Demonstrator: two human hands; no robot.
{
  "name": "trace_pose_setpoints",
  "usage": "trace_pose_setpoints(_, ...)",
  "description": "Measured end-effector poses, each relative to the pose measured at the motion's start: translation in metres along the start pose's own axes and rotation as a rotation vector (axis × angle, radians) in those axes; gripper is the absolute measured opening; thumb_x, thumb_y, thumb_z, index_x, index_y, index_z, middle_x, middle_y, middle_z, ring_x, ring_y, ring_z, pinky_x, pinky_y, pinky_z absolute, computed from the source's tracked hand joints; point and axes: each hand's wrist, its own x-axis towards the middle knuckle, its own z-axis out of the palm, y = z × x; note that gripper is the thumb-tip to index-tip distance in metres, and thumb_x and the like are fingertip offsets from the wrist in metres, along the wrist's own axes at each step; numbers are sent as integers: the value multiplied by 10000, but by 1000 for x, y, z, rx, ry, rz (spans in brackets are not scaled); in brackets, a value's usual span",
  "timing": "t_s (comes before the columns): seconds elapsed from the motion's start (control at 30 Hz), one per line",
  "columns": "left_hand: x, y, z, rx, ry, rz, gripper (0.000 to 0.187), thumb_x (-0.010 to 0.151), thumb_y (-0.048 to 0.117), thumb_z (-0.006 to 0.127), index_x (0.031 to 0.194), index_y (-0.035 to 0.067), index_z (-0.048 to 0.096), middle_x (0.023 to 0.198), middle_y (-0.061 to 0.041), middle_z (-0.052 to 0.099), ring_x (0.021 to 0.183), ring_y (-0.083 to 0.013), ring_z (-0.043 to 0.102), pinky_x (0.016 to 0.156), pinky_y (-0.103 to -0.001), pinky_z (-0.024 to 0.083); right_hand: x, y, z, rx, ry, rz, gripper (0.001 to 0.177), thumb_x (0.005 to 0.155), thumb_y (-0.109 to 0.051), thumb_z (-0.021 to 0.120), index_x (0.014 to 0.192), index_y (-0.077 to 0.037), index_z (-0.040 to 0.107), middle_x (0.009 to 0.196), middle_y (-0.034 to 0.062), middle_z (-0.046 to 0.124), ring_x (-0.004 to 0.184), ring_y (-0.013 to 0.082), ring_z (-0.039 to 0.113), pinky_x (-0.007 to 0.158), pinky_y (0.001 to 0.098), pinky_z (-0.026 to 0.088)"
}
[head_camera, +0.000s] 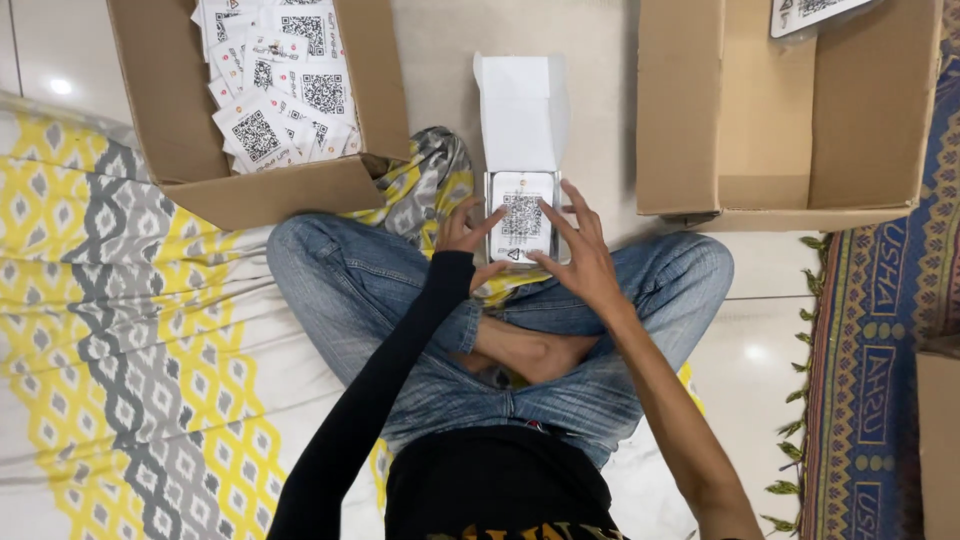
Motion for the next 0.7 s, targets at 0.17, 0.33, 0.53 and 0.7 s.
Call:
trace_pose_setpoints(0.17,33,-44,30,-4,163,77,809,737,321,933,1463,274,581,1462,-164,468,1208,-300,535,1029,-404,492,40,52,7,-34,186,-93,916,821,-276,873,1576,-183,362,1651,256,333,1420,360,444,1087,461,489)
trace_pose_setpoints(0.33,159,-162,69,-822,311,-301,804,974,283,731,1621,74,301,1360,-150,482,1188,-236,396,977,-355,392,135,77,-18,578,155,225,887,972,-414,683,1653,-174,167,1573,318,407,1471,393,425,1183,468,366)
trace_pose_setpoints(0.53,144,-51,-74,-318,453,0,647,1067,197,734,1581,25,381,1474,-183,485,1292,-271,546,997,-347,497,163,15,-35,294,284,54,716,1052,-357,702,1616,-136,320,1573,246,439,1414,363,483,1159,488,396)
trace_pose_setpoints(0.7,100,-95,-220,101,608,20,451,947,31,689,1378,144,622,1294,-87,665,1144,-264,663,967,-429,534,164,-117,-4,214,246,-375,417,1024,-187,700,1414,-99,582,1507,96,557,1295,281,624,1090,433,501)
